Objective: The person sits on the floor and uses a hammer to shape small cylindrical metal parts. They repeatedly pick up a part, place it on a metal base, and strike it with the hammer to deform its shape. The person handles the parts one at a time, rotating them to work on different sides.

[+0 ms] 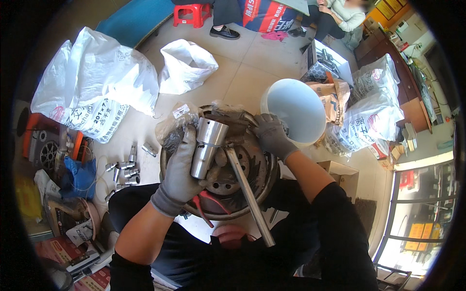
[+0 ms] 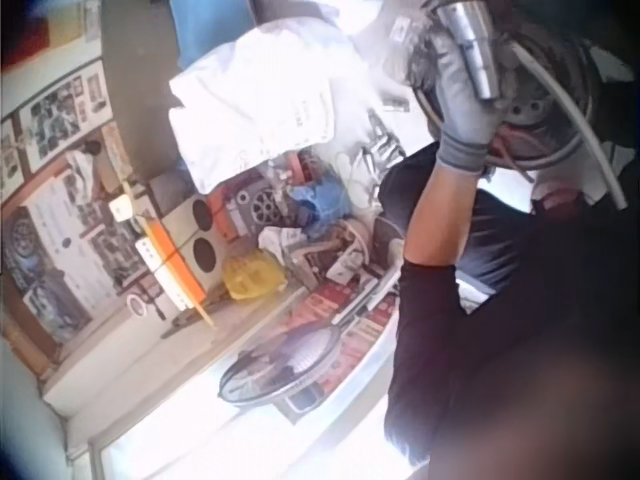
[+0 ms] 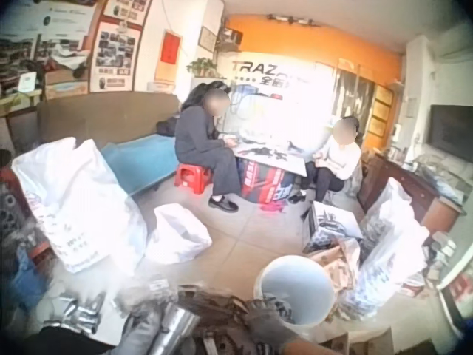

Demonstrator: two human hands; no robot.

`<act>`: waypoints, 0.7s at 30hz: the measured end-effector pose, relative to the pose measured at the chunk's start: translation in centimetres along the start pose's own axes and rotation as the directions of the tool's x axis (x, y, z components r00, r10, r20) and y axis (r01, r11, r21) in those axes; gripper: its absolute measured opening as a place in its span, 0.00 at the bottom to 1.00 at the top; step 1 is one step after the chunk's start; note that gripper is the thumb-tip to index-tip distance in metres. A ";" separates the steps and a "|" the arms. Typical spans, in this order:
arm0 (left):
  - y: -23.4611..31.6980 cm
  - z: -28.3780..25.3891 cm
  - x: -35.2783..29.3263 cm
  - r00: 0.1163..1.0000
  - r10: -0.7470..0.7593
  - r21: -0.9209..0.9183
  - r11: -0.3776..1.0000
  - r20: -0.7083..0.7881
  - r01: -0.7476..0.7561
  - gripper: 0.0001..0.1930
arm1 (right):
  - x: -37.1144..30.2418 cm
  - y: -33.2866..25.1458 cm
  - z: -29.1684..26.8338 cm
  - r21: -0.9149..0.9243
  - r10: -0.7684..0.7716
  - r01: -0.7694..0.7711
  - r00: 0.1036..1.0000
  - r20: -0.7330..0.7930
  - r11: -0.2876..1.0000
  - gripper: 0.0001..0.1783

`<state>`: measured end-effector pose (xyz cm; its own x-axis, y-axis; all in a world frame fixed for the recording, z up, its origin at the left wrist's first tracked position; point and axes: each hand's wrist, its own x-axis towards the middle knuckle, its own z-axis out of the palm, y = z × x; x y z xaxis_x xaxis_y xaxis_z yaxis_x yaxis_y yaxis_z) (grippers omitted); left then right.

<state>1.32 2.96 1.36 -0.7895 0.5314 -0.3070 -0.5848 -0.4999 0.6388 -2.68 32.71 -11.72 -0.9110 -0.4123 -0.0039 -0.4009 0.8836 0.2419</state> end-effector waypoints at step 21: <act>-0.5 1.3 0.4 0.974 0.053 -0.284 0.959 0.219 0.012 0.32 | -6.1 -6.9 -21.3 0.858 0.224 0.003 0.966 0.131 -0.514 0.26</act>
<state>1.56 4.36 1.82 -0.7596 0.6410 -0.1103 -0.6227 -0.6676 0.4082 7.66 24.39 7.31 -0.9823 -0.1709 -0.0771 0.1212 -0.2650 -0.9566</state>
